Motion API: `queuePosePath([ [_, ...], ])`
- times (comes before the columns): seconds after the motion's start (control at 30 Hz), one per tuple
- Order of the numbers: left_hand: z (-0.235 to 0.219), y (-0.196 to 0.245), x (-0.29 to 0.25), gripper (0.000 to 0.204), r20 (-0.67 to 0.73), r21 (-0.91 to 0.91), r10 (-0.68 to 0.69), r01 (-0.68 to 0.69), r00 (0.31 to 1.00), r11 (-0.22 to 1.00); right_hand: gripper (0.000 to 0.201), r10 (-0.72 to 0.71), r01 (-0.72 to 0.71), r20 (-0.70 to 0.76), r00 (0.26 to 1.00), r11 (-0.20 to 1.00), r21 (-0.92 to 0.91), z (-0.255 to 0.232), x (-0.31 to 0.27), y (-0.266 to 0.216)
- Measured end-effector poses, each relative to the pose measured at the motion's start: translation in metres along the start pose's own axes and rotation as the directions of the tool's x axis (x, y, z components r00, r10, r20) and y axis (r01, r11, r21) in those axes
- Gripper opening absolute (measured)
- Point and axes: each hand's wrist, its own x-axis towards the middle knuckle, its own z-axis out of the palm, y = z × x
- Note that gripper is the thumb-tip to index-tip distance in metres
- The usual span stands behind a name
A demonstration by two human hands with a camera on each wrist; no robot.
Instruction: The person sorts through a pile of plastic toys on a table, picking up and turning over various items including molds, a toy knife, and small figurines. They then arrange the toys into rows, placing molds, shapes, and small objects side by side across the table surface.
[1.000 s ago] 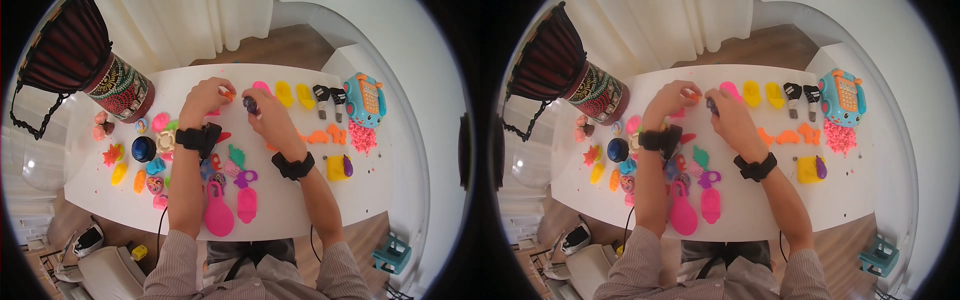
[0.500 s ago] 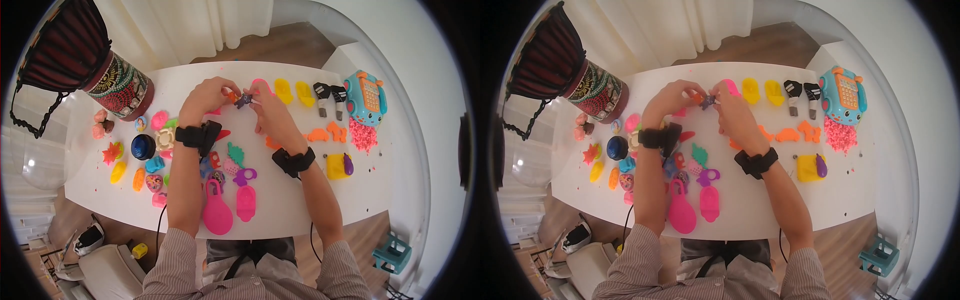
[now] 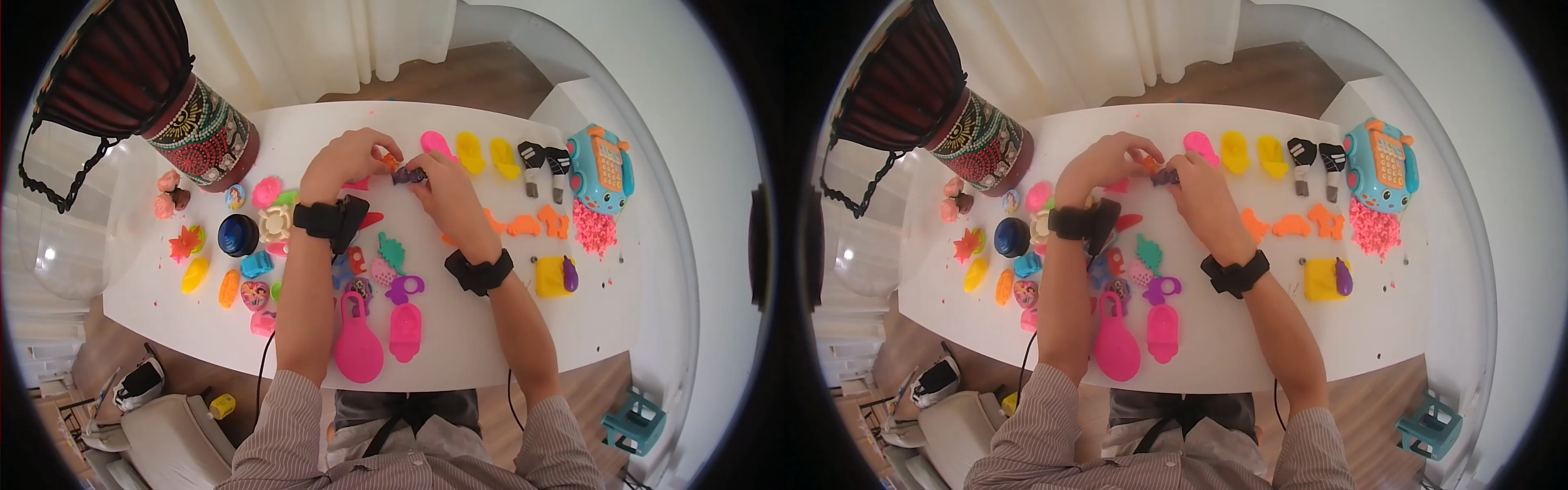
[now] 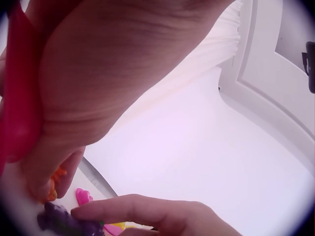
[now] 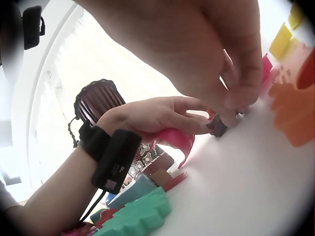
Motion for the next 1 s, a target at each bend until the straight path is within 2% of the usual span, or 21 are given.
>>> queuePosePath([
  [0.13, 0.001, -0.002, 0.000, 0.034, -0.042, 0.030, 0.047, -0.046, 0.998, 0.998, 0.024, -0.024, 0.023, -0.056, 0.998, 1.000, -0.020, -0.011, 0.002, -0.014],
  [0.2, 0.001, -0.001, -0.001, 0.035, -0.062, 0.031, 0.048, -0.047, 0.997, 0.998, 0.021, -0.054, 0.065, -0.133, 0.990, 0.994, 0.085, -0.016, 0.004, -0.019],
  [0.3, -0.001, 0.003, -0.002, 0.035, -0.042, 0.009, 0.018, -0.018, 0.999, 1.000, 0.018, -0.056, 0.083, -0.214, 0.975, 0.989, 0.119, -0.009, 0.007, -0.008],
  [0.37, -0.002, 0.006, -0.003, 0.034, -0.024, -0.045, -0.063, 0.062, 0.998, 0.997, 0.018, -0.075, 0.097, -0.200, 0.977, 0.990, 0.105, -0.008, 0.008, -0.004],
  [0.5, -0.001, 0.004, -0.001, 0.033, -0.012, -0.023, -0.063, 0.063, 0.998, 0.998, 0.019, -0.107, 0.117, -0.166, 0.980, 0.992, 0.048, -0.009, 0.008, -0.003],
  [0.6, 0.001, -0.001, 0.000, 0.032, -0.024, 0.004, -0.026, 0.026, 0.999, 1.000, 0.023, -0.056, 0.070, -0.146, 0.988, 0.993, 0.095, -0.012, 0.008, -0.006],
  [0.73, 0.000, 0.002, -0.001, 0.033, -0.028, 0.000, -0.019, 0.019, 0.999, 1.000, 0.028, -0.082, 0.096, -0.157, 0.984, 0.991, 0.088, -0.012, 0.008, 0.004],
  [0.9, 0.003, -0.002, 0.002, 0.034, -0.025, 0.009, -0.001, 0.001, 1.000, 1.000, 0.037, -0.069, 0.084, -0.097, 0.993, 0.984, 0.157, -0.012, 0.009, 0.007],
  [1.0, 0.003, -0.001, 0.001, 0.036, -0.025, 0.025, 0.029, -0.028, 0.999, 0.999, 0.038, -0.105, 0.112, -0.084, 0.991, 0.989, 0.091, -0.014, 0.009, 0.004],
])
